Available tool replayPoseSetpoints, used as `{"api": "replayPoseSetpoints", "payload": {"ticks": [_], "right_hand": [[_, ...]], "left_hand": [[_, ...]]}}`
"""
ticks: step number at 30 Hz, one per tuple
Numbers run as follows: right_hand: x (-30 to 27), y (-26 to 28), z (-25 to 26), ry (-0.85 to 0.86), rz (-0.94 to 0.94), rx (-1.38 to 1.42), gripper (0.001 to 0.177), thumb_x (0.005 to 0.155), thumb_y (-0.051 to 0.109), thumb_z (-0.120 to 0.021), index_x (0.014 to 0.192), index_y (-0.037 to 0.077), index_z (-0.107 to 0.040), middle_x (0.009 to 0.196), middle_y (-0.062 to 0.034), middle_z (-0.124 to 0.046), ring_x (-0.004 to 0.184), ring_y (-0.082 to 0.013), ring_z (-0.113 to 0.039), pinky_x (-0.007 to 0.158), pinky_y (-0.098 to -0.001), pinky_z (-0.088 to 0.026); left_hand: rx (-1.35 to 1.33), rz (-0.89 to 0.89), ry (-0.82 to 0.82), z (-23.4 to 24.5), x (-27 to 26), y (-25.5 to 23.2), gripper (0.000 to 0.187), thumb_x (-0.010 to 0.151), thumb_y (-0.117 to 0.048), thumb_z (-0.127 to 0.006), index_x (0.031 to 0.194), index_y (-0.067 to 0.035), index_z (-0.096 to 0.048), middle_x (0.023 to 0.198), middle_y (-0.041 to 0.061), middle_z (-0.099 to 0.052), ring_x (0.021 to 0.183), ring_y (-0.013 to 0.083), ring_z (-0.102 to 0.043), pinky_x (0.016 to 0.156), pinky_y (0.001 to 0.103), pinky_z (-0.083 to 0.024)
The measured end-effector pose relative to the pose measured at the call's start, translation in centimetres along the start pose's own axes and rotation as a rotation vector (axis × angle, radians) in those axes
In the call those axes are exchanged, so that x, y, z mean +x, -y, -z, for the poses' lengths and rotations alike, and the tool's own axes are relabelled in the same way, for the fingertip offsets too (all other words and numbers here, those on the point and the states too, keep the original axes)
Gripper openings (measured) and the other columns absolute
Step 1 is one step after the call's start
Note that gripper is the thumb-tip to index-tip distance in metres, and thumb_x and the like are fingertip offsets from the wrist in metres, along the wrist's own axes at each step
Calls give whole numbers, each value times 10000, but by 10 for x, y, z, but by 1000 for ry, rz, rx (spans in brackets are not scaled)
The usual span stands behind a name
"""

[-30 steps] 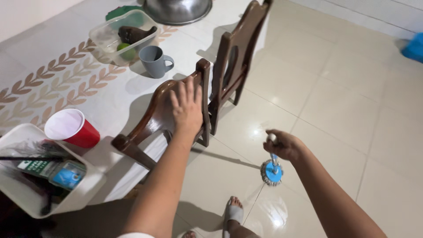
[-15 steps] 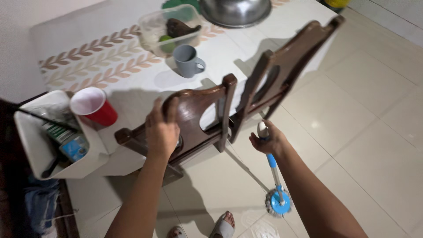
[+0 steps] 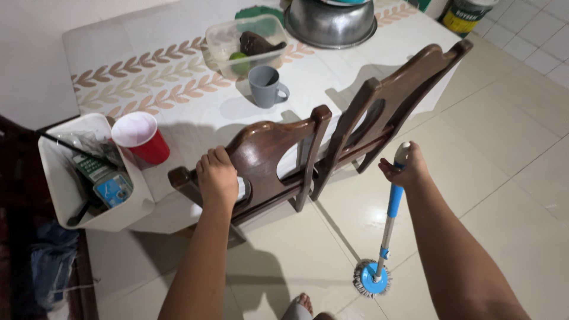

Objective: The person vacuums the tiled floor around a chair and under a table, moves a chair to clean beneath it, and then mops the floor using a spin mop.

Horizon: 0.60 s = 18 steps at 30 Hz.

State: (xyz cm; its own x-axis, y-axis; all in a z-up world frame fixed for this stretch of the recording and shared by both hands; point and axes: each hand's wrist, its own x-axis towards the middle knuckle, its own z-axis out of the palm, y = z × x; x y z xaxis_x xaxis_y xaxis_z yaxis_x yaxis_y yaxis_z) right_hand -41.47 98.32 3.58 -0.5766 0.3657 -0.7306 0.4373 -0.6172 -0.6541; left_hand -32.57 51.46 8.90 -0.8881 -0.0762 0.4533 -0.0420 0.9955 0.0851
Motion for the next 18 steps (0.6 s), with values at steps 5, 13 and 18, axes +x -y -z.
{"api": "replayPoseSetpoints", "payload": {"ticks": [5,13,18], "right_hand": [[79,11,-27,182,18,-60,861,944,712,-450,1488,46,-400,1325,-260,-478,1141,-386,-606,902,-475,-585],[173,31,-106,261,-108,-186,814,991,773,-490,1426,87,-430,1329,-330,-508,1074,-395,-589,861,-508,-551],[167,30,-126,291,118,-490,619,935,639,-413,1411,247,-472,1310,-111,-555,1026,-322,-554,838,-500,-530]], "left_hand": [[-31,58,25,3,2,-4,479,790,-115,-795,1171,-37,-515,1139,155,-628,1113,346,-593,1037,481,-437],[-51,172,143,7,5,-15,589,768,-127,-794,1256,-17,-483,1247,188,-584,1224,375,-533,1093,496,-372],[-18,221,118,2,3,-17,566,803,-129,-792,1264,-23,-481,1272,181,-580,1234,370,-531,1104,488,-379]]}}
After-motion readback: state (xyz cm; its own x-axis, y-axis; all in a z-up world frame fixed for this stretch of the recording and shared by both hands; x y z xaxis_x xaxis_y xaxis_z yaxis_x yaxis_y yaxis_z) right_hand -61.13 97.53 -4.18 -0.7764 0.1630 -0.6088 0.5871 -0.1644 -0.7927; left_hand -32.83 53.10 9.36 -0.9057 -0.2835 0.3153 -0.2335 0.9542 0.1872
